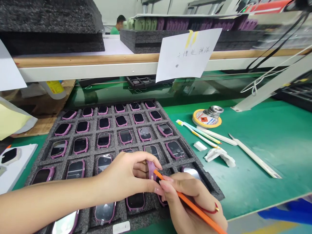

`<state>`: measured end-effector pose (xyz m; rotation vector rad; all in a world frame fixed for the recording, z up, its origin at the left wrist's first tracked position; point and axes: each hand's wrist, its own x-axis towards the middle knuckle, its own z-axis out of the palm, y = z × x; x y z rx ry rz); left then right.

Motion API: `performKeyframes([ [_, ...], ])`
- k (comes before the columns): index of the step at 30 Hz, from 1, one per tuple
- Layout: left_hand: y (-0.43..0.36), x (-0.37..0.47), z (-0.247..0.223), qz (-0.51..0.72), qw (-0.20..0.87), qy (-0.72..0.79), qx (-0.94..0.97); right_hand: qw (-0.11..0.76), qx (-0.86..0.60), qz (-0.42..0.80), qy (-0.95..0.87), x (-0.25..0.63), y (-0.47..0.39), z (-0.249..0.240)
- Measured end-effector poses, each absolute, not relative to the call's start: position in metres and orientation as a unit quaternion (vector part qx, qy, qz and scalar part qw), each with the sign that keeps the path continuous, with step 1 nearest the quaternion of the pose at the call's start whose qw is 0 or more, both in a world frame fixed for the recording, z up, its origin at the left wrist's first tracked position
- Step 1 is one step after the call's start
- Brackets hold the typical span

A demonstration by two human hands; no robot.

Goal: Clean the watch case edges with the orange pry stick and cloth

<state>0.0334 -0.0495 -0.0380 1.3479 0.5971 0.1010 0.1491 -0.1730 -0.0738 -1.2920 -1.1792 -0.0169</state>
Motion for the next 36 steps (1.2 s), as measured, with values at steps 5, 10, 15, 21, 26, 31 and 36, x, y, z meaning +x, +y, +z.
performKeyframes([
  [5,-0.049,0.033,-0.038,0.039,0.749,0.268,0.605,0.658,-0.565,0.062,-0.494,0.152,-0.17,-0.068],
  [10,-0.05,0.032,-0.038,0.041,0.753,0.253,0.606,0.666,-0.558,0.1,-0.485,0.154,-0.169,-0.068],
  [15,-0.049,0.032,-0.037,0.033,0.749,0.258,0.61,0.673,-0.554,0.121,-0.475,0.155,-0.171,-0.066],
  [21,-0.049,0.033,-0.036,0.035,0.758,0.262,0.596,0.682,-0.556,0.139,-0.455,0.153,-0.173,-0.071],
  [26,-0.048,0.034,-0.037,0.033,0.744,0.272,0.61,0.684,-0.547,0.132,-0.464,0.154,-0.172,-0.076],
  [31,-0.048,0.033,-0.036,0.033,0.749,0.27,0.604,0.698,-0.537,0.144,-0.451,0.154,-0.171,-0.074],
  [36,-0.046,0.032,-0.034,0.029,0.719,0.295,0.628,0.797,-0.477,0.124,-0.347,0.191,-0.185,-0.059],
])
